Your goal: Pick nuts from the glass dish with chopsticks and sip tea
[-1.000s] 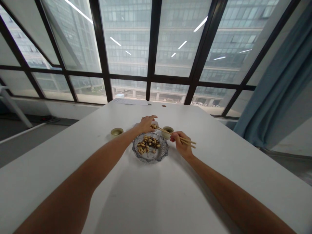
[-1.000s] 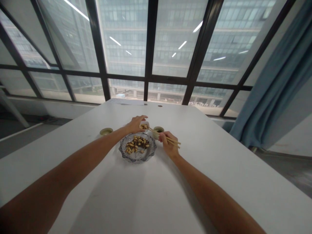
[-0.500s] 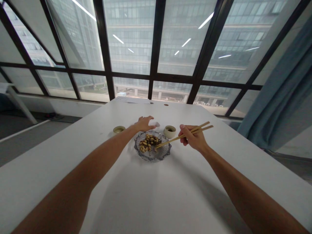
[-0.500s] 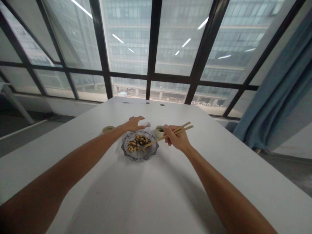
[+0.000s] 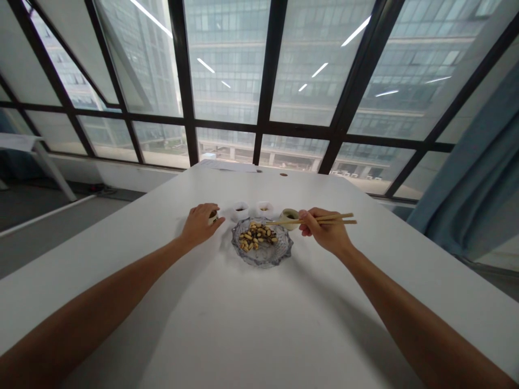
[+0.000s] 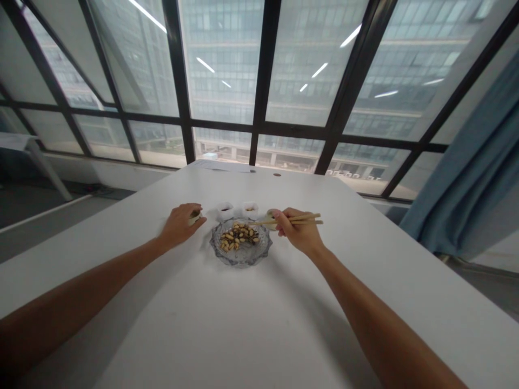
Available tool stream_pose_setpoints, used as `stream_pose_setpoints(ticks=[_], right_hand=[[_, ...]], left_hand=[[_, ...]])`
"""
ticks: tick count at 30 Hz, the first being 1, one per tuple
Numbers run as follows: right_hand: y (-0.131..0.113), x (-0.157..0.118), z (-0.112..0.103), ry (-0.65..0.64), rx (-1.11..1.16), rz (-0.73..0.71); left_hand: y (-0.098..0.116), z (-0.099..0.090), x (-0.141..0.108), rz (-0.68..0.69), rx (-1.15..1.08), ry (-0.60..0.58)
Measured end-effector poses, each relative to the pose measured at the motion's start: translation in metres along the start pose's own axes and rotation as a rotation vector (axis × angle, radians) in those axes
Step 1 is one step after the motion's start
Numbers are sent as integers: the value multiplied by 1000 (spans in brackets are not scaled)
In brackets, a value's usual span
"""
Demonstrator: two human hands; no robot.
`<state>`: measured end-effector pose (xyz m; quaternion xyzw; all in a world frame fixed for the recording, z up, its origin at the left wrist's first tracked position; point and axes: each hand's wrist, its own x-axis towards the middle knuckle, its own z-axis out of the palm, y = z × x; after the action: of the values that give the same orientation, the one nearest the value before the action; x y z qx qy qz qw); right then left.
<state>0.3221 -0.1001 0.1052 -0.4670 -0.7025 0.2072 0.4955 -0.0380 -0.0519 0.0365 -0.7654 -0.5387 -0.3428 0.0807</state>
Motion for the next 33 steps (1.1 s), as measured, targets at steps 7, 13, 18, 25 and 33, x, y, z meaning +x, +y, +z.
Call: stream_pose_setpoints(ticks=[7,13,18,25,33], right_hand=[[8,-6,9,-94,-51,-117],[9,-6,8,-13,43,-27],[8,0,6,135,214,42],[10,-1,9,95,219,103],[10,-1,11,91,204,99]], left_hand=[[-5,8,-5,-145,-109,128],[-10,14,-6,-254,-205,168],[-16,21,-7,-404,-311,128],[-19,23,-7,-450,-329,62],[-17,21,-7,-445,-310,48]])
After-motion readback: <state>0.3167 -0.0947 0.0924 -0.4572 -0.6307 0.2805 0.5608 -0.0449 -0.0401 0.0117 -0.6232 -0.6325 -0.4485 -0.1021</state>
